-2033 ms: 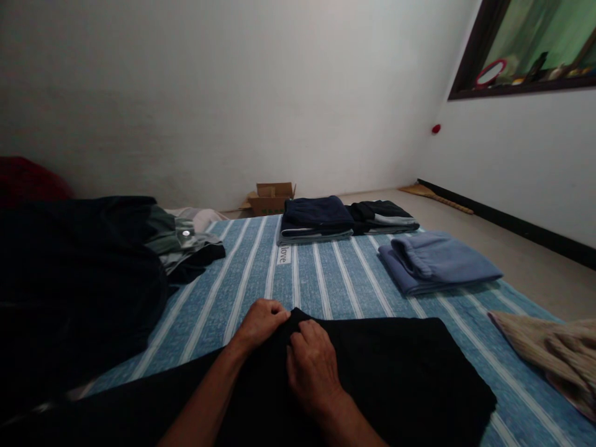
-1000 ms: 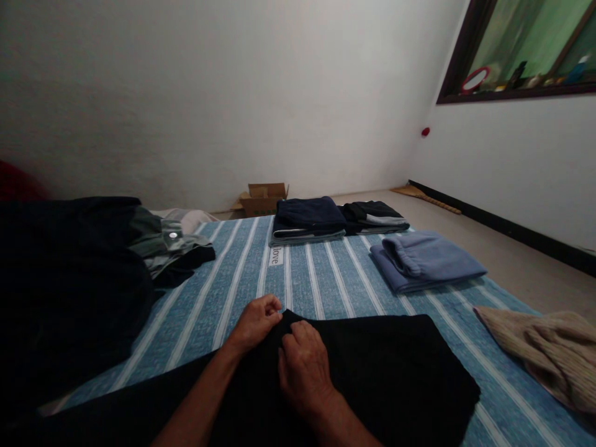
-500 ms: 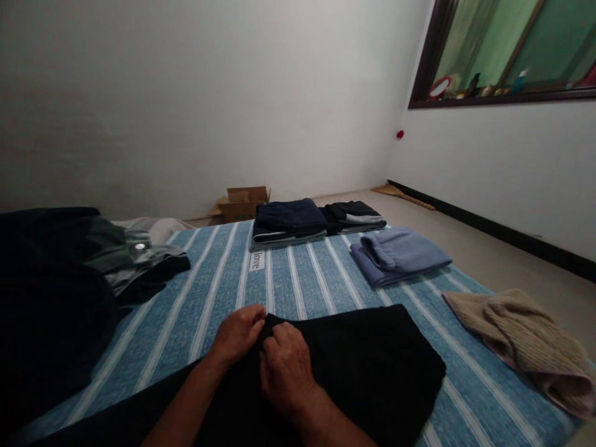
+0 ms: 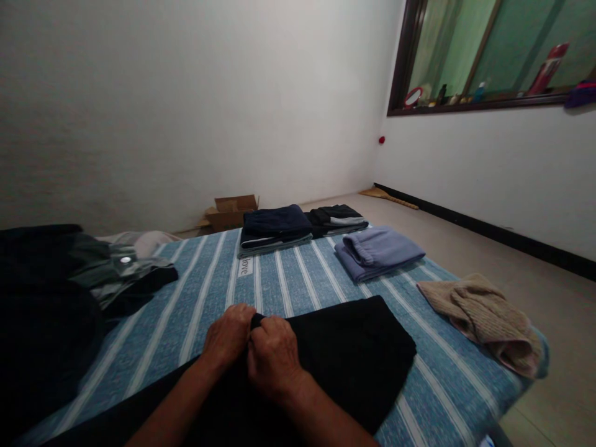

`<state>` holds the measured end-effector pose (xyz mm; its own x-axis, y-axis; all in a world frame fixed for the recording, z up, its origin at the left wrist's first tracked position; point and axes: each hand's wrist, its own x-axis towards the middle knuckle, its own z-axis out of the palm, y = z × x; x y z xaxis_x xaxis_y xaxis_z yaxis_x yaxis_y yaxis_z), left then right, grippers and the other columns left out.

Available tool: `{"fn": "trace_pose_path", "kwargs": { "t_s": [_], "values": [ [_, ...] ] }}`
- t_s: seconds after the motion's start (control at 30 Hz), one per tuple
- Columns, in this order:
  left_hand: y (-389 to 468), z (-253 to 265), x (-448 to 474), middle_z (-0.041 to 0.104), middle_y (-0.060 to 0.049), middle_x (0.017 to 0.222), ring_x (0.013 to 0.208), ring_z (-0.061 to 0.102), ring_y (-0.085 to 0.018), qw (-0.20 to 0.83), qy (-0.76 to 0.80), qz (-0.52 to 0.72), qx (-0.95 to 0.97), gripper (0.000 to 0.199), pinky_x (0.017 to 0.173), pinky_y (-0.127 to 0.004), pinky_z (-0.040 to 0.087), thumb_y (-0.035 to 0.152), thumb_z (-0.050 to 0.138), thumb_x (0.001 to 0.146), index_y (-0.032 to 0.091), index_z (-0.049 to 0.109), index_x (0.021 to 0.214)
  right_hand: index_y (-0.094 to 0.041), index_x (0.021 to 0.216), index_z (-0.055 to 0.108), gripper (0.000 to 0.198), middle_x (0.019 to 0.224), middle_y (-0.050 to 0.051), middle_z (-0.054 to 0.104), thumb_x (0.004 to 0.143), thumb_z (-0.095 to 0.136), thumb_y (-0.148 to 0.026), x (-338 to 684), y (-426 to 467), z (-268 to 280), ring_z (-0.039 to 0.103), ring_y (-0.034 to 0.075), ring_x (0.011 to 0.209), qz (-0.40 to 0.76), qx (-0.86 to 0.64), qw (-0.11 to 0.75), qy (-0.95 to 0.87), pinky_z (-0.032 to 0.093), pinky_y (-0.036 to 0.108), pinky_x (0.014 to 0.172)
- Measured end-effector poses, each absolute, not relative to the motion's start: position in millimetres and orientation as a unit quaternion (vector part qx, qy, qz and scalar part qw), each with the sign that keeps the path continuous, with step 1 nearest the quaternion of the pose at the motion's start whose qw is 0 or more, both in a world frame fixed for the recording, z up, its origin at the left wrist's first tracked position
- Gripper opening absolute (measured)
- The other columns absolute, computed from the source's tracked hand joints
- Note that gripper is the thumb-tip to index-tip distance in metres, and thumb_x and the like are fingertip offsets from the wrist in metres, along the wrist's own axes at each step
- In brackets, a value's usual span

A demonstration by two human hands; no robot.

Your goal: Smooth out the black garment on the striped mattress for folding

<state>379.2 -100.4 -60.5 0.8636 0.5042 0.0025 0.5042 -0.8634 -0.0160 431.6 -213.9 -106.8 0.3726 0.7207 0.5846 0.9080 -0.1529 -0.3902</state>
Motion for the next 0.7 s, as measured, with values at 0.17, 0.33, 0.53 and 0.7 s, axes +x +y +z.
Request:
{"fn": "trace_pose_path", "kwargs": {
  "t_s": [0.17,0.33,0.53,0.7],
  "values": [
    [-116.3,-61.0,367.6,0.062,-0.008,0.105,0.103,0.054,-0.021,-0.033,-0.228,-0.003,-0.973,0.023,0.085,-0.033,0.043,0.015,0.04,0.085,0.02,0.059,0.096,-0.02,0.078,0.056,0.001,0.08,0.003,0.057,0.079,0.056,-0.021,441.1,-234.8,-67.9,0.053,0.019,0.078,-0.102,-0.776,0.299,-0.546,0.044,0.03,0.071],
    [-135.3,-86.6,360.9,0.038,-0.016,0.142,0.132,0.033,-0.025,-0.058,-0.199,-0.025,-0.978,0.044,0.107,-0.041,0.027,0.027,0.04,0.088,0.011,0.044,0.129,-0.019,0.085,0.058,0.007,0.089,0.007,0.059,0.08,0.057,-0.023,467.8,-274.5,-58.5,0.055,0.023,0.087,-0.124,-0.816,0.243,-0.509,0.044,0.036,0.079],
    [-140.0,-113.5,358.0,0.024,-0.015,0.148,0.137,0.018,-0.027,-0.051,-0.201,-0.024,-0.978,0.058,0.11,-0.047,0.021,0.043,0.037,0.089,0.011,0.036,0.137,-0.006,0.12,0.052,0.05,0.127,0.022,0.05,0.085,0.054,-0.042,509.9,-331.0,-103.4,0.041,0.035,0.121,-0.187,-0.877,0.132,-0.423,0.033,0.049,0.098],
    [-138.3,-118.0,357.9,0.021,-0.014,0.149,0.138,0.014,-0.026,-0.045,-0.196,-0.018,-0.979,0.064,0.111,-0.047,0.018,0.052,0.032,0.089,0.011,0.034,0.139,-0.004,0.135,0.04,0.074,0.143,0.022,0.032,0.087,0.037,-0.061,524.5,-361.0,-129.9,0.024,0.033,0.133,-0.123,-0.9,0.066,-0.412,0.022,0.047,0.106]
  ]
}}
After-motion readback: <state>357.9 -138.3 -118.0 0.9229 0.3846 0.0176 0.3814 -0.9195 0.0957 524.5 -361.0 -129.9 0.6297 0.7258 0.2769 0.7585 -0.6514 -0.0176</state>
